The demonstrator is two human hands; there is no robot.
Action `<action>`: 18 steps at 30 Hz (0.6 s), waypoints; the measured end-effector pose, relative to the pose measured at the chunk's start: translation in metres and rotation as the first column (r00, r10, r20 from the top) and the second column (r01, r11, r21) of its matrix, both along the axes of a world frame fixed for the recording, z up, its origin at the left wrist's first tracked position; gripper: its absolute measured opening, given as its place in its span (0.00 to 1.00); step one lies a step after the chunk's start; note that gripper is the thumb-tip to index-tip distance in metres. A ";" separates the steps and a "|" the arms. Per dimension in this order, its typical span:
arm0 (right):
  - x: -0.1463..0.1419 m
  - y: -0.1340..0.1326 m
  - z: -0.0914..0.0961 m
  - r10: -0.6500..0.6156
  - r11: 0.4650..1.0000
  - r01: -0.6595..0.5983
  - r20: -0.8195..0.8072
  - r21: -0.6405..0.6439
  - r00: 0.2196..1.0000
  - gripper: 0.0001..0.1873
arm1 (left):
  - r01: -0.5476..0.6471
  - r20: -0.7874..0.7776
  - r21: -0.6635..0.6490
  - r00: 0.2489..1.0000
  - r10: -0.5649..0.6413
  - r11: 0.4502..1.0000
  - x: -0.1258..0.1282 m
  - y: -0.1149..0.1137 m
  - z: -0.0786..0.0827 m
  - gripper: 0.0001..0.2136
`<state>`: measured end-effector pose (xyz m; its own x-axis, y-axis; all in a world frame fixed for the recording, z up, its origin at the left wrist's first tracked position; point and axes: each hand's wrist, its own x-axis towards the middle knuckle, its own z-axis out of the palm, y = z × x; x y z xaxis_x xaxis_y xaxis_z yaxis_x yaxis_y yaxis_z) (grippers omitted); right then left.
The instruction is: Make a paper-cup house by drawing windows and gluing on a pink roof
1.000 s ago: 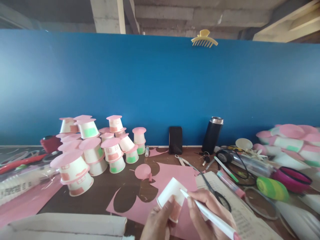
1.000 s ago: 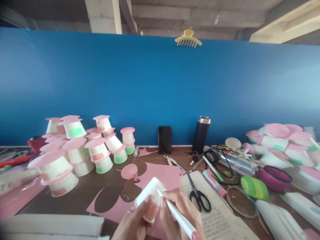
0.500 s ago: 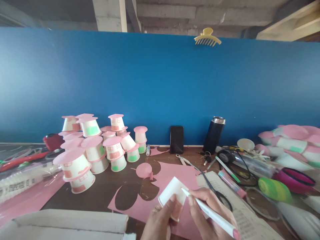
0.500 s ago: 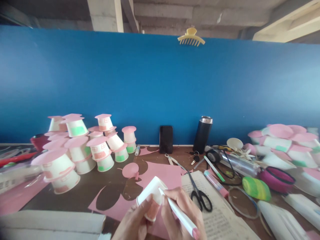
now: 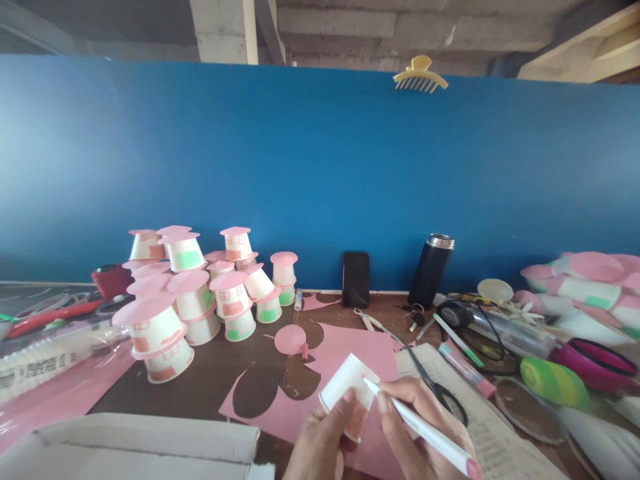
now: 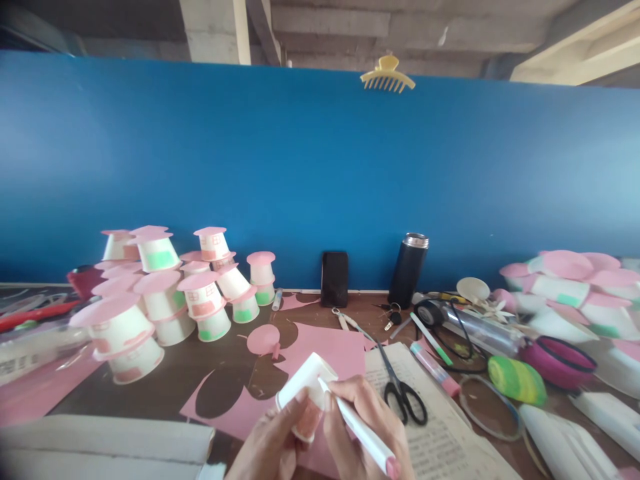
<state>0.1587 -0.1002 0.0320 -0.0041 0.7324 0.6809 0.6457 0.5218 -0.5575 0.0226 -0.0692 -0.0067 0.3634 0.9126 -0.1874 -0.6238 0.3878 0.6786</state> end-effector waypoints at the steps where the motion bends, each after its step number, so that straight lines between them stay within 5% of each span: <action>1: 0.000 0.000 0.000 -0.002 1.000 0.002 -0.006 -0.003 1.000 0.02 | 0.004 0.004 0.007 1.000 -0.004 1.000 0.000 0.001 -0.002 0.21; 18: 0.000 0.000 -0.003 0.022 0.999 -0.022 0.019 -0.025 1.000 0.03 | 0.013 -0.086 0.026 0.996 -0.011 1.000 -0.004 0.003 -0.007 0.22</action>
